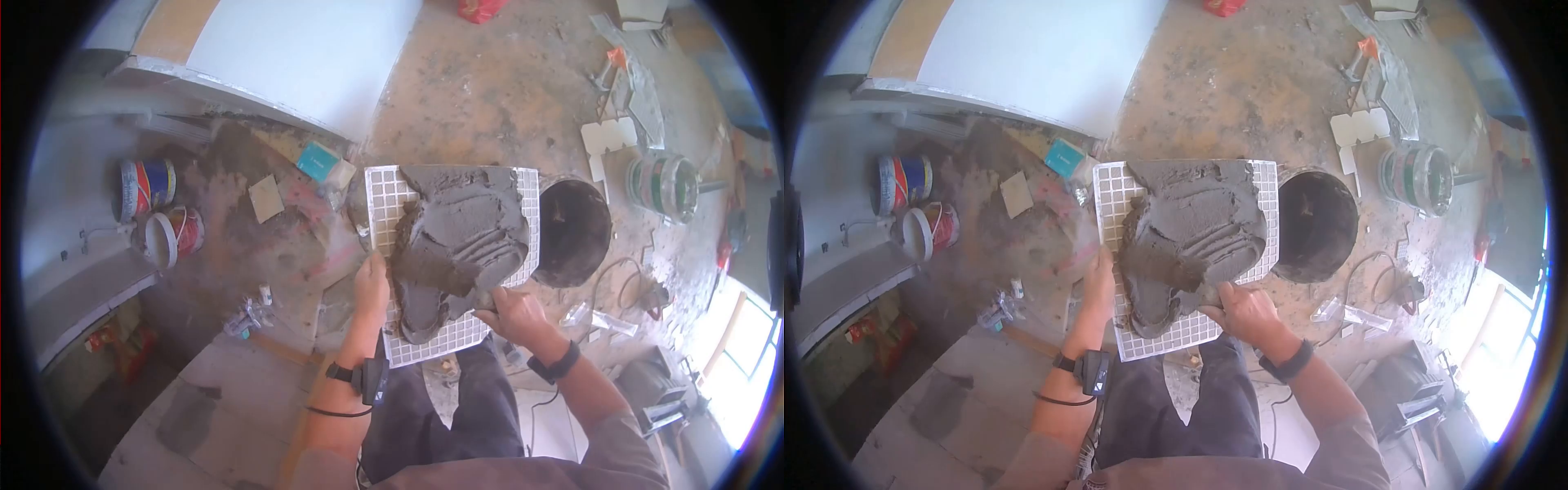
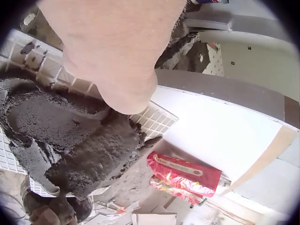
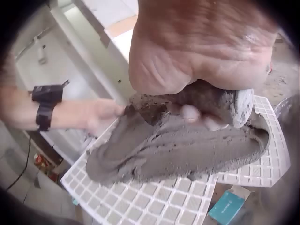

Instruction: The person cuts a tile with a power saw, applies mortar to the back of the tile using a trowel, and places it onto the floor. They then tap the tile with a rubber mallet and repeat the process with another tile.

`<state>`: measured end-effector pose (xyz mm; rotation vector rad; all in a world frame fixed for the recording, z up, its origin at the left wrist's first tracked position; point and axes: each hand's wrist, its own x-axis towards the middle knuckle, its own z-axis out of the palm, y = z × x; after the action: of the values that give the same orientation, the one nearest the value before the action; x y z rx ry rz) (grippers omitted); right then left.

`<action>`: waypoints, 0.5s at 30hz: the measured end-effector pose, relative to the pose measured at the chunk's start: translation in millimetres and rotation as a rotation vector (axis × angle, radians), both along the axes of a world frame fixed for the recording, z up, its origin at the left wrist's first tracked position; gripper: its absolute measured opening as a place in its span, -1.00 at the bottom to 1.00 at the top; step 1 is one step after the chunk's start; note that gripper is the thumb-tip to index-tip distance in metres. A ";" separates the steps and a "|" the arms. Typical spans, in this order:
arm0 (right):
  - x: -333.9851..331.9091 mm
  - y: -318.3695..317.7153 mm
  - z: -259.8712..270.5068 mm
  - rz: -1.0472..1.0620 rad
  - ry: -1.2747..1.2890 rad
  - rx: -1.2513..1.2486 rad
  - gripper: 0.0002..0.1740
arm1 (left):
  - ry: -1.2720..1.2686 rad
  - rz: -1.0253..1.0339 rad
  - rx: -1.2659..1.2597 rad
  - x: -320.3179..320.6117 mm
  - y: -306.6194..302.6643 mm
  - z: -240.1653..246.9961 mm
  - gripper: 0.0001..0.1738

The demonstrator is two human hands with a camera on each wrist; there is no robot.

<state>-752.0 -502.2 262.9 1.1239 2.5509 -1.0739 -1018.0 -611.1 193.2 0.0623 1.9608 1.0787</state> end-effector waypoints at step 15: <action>-79.0 -16.7 -2.3 -1.175 0.330 -1.301 -0.41 | 0.071 -0.087 -0.077 9.3 -8.9 7.6 -0.52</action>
<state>-831.0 -519.0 260.6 1.8652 0.4849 -2.5936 -1008.7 -620.0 200.8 0.1449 2.0418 0.9555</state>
